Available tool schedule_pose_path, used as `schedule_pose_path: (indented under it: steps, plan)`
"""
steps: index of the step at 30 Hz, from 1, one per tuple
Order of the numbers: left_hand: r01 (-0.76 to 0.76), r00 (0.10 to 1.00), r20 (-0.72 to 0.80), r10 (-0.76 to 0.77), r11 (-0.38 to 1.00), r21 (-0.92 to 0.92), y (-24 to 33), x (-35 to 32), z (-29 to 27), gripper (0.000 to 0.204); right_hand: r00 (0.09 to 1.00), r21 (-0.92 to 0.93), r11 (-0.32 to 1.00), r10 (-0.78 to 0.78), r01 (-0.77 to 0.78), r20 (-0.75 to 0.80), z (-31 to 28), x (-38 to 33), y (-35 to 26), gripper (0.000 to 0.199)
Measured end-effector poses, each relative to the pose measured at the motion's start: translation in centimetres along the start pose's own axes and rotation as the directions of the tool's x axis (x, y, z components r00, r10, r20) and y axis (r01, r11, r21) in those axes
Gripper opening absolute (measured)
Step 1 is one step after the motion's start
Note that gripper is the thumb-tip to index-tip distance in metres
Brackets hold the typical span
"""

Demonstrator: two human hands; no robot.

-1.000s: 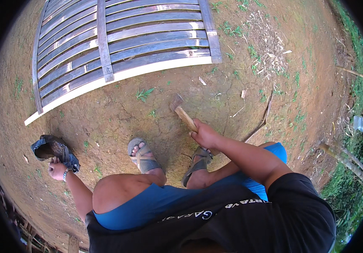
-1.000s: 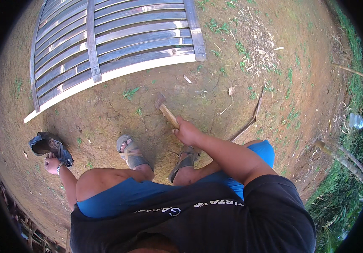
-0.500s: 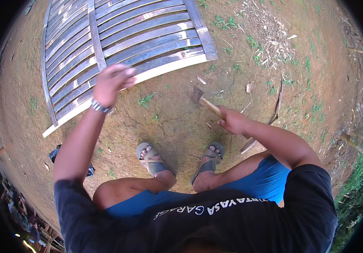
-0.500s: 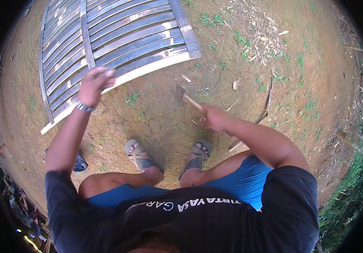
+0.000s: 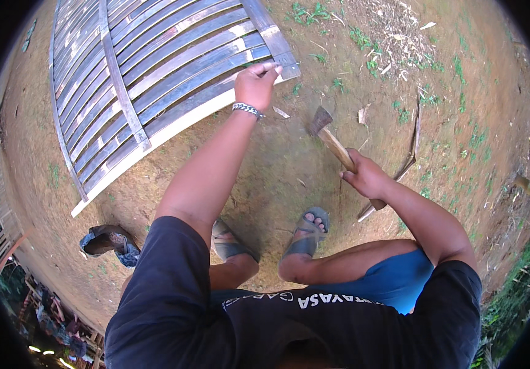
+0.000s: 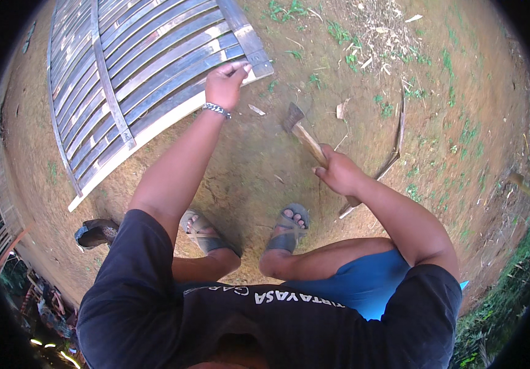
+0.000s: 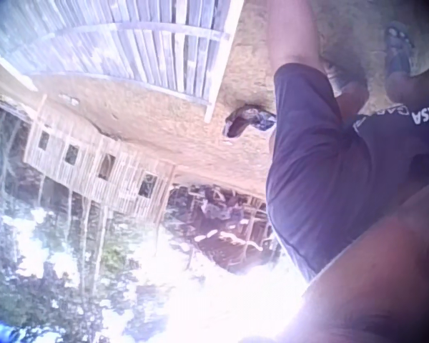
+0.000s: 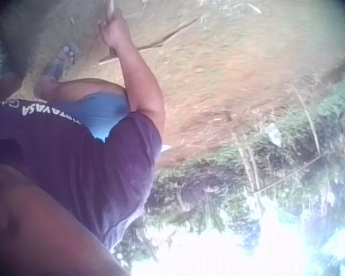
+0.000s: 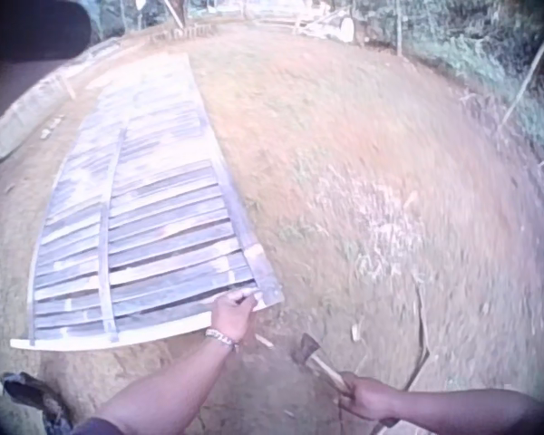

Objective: The person builds a bamboo structure, taking wooden planks and nailing them to the bamboo frame using a small axe as a hammer.

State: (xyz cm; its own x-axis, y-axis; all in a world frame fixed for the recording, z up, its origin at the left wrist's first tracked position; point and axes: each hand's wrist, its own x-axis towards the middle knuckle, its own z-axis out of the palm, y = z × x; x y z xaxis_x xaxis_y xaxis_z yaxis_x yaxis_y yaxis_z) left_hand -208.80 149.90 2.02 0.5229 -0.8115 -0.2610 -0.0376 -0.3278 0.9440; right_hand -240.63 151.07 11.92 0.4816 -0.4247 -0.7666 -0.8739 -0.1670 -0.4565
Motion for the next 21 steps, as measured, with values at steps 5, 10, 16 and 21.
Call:
schedule_pose_path:
  steps: [5, 10, 16, 21]
  plan:
    - [-0.080, 0.996, -0.018, 0.090, 0.951, 0.299, 0.1, 1.0, 0.5, 0.026, 0.999, 0.123, 0.991, 0.049, -0.051, 0.023, 1.5, -0.1, -0.3, 0.059]
    - [-0.137, 0.989, 0.021, 0.148, 0.841, 0.524, -0.9, 1.4, 1.2, 0.027, 1.000, 0.206, 0.978, 0.019, -0.022, 0.015, 2.7, -0.1, 0.5, 0.059]
    - [-0.195, 0.971, -0.017, 0.237, 0.833, 0.517, -1.4, 1.2, 1.7, 0.025, 0.995, 0.181, 0.980, 0.072, -0.083, 0.065, 3.1, 0.1, -0.1, 0.060]
    - [-0.246, 0.955, -0.025, 0.296, 0.837, 0.488, -1.5, 0.9, 1.9, 0.024, 1.000, 0.184, 0.983, -0.009, 0.007, 0.006, 3.3, 0.3, 0.0, 0.059]
